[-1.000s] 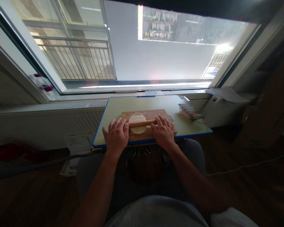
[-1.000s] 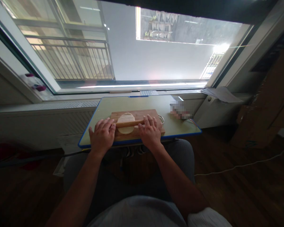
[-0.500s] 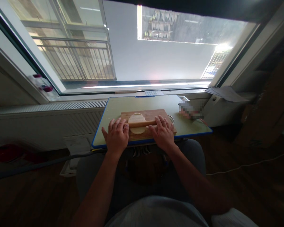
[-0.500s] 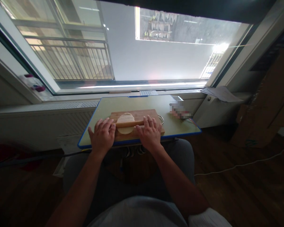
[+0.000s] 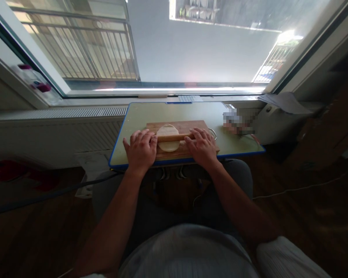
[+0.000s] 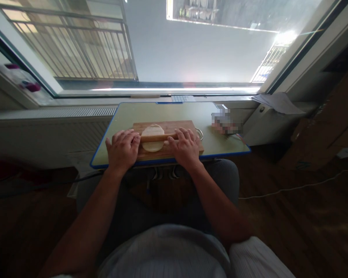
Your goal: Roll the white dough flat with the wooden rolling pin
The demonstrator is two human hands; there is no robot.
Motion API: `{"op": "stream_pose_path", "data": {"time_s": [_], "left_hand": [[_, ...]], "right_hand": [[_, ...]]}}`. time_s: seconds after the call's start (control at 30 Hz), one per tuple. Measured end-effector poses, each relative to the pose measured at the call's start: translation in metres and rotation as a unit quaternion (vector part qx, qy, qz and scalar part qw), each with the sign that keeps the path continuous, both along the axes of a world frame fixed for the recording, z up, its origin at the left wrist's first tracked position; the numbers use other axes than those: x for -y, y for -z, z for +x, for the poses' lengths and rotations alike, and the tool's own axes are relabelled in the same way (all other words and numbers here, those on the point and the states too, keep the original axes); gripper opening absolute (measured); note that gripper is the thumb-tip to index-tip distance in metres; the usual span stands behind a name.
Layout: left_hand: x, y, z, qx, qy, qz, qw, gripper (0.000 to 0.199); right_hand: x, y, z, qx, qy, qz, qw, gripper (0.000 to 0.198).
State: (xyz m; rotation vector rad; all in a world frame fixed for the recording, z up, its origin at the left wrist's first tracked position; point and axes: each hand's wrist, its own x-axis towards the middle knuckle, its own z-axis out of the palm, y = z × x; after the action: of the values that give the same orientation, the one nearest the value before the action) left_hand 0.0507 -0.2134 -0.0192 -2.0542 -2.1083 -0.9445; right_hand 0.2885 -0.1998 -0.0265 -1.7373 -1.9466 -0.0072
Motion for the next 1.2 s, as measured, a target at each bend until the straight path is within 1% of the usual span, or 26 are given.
{"op": "stream_pose_path", "data": {"time_s": [0.07,0.17,0.3,0.4,0.5,0.6,0.7,0.77,0.87,1.0,1.1,1.2], "left_hand": [[-0.006,0.001,-0.003,-0.008,0.017,-0.01,1.0,0.048],[-0.023,0.002,-0.009,-0.023,0.051,-0.029,0.998,0.053],[-0.053,0.0,-0.013,-0.041,0.075,-0.042,0.995,0.056],[-0.075,-0.006,-0.014,-0.06,0.078,-0.06,0.993,0.058],[-0.095,-0.017,-0.009,-0.075,0.06,-0.088,0.991,0.055],[-0.116,-0.027,0.001,-0.074,0.015,-0.112,0.991,0.05],[-0.138,-0.031,0.011,-0.062,-0.037,-0.122,0.99,0.046],[-0.15,-0.031,0.015,-0.061,-0.061,-0.124,0.989,0.044],[-0.162,-0.032,0.015,-0.084,-0.064,-0.124,0.987,0.043],[-0.176,-0.038,0.011,-0.111,-0.057,-0.134,0.983,0.043],[-0.191,-0.043,0.009,-0.107,-0.053,-0.173,0.978,0.046],[-0.207,-0.045,0.008,-0.094,-0.045,-0.226,0.969,0.052]], "right_hand": [[-0.002,0.003,0.003,0.011,0.0,0.013,1.0,0.053],[-0.011,0.002,0.007,0.029,-0.003,0.019,0.999,0.052],[-0.036,-0.003,0.012,0.042,-0.017,0.016,0.999,0.051],[-0.059,-0.007,0.015,0.052,-0.033,-0.014,0.998,0.051],[-0.082,-0.014,0.017,0.065,-0.042,-0.05,0.996,0.05],[-0.106,-0.024,0.015,0.093,-0.052,-0.067,0.992,0.051],[-0.134,-0.035,0.01,0.128,-0.061,-0.062,0.988,0.056],[-0.153,-0.039,0.006,0.131,-0.061,-0.063,0.988,0.058],[-0.175,-0.041,0.003,0.13,-0.075,-0.082,0.985,0.057],[-0.186,-0.036,0.008,0.12,-0.082,-0.106,0.984,0.054],[-0.19,-0.035,0.01,0.115,-0.065,-0.118,0.984,0.054],[-0.197,-0.04,0.007,0.119,-0.05,-0.125,0.984,0.053]]}}
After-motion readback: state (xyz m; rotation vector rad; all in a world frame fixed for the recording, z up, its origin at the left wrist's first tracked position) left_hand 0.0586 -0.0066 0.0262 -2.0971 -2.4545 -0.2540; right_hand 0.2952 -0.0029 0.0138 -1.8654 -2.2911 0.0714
